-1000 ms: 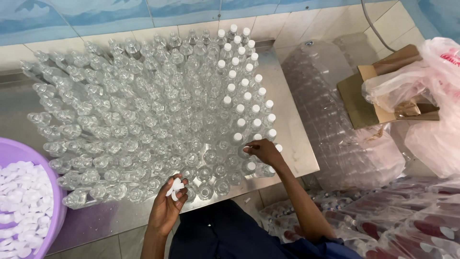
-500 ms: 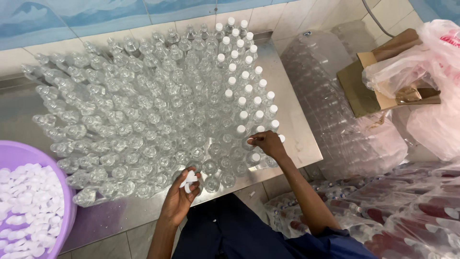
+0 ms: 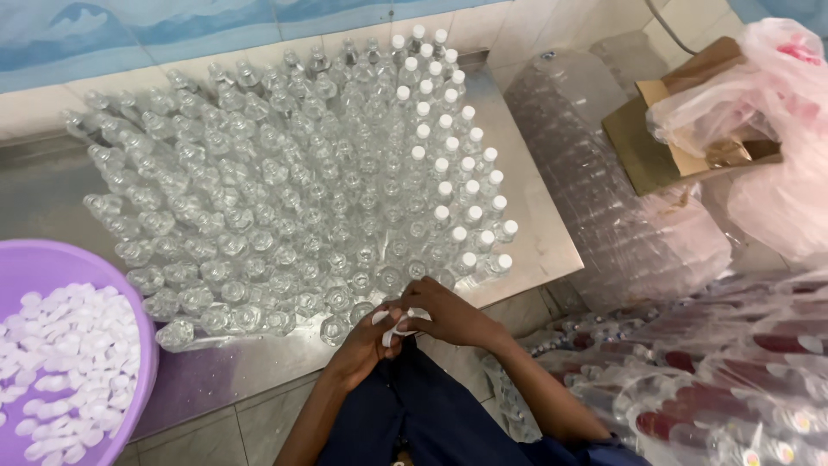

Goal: The person repeatedly picks up white bottle caps from a purple basin and screws them onto the openings of numerous clear plastic bottles arranged on a metal table. The person handles the caps and bottles by hand, working systematically across the rows of bottles.

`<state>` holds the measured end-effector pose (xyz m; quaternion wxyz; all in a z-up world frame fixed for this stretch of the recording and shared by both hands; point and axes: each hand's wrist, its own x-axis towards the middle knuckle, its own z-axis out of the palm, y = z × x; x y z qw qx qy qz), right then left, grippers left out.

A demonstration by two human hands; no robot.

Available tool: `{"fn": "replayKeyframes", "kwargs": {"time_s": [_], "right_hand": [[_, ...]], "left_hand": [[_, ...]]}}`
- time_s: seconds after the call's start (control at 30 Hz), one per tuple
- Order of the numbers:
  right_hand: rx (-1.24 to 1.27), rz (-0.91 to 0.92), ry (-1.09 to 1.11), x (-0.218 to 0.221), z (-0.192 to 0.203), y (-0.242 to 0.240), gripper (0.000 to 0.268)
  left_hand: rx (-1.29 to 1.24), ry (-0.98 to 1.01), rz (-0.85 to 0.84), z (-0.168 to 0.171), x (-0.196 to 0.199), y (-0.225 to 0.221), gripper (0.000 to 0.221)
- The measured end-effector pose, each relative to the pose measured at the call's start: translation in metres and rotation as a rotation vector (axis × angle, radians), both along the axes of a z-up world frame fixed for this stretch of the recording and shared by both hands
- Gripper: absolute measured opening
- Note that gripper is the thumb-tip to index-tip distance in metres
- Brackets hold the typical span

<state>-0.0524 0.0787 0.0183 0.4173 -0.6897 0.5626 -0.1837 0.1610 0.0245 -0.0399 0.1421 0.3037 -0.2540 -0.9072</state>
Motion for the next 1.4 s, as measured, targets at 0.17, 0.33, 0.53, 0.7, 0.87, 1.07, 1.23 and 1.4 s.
{"fn": "replayKeyframes", "kwargs": {"time_s": [0.17,0.33,0.53,0.7,0.87,1.07,1.23,1.4], "right_hand": [[0.182,-0.311,-0.142,-0.006,0.0,0.019,0.033],[-0.084,-0.717,-0.077,-0.054,-0.057,0.033,0.037],[-0.157,-0.676,0.356,-0.053,-0.125,0.026,0.038],[-0.148,-0.784,0.341,-0.038,-0.137,0.024,0.045],[0.0,-1.002,-0.056,-0.022,-0.097,0.023,0.039],[0.282,-1.194,-0.557,-0.011,-0.08,0.012,0.039],[0.281,-1.233,-0.718,-0.016,-0.093,0.012,0.042],[0.199,-1.241,-0.692,-0.014,-0.103,0.013,0.032]], "left_hand": [[0.03,0.001,-0.077,-0.001,0.007,0.006,0.04],[0.102,0.0,0.01,-0.023,0.019,0.01,0.045],[0.117,-0.004,0.174,-0.023,0.045,0.002,0.039],[0.118,-0.011,0.28,-0.02,0.069,-0.002,0.037],[0.144,-0.008,0.294,-0.037,0.08,-0.003,0.038],[0.152,0.014,0.285,-0.034,0.078,-0.007,0.031],[0.159,0.002,0.271,-0.037,0.079,-0.013,0.034],[0.172,-0.043,0.286,-0.039,0.08,-0.017,0.037]]}}
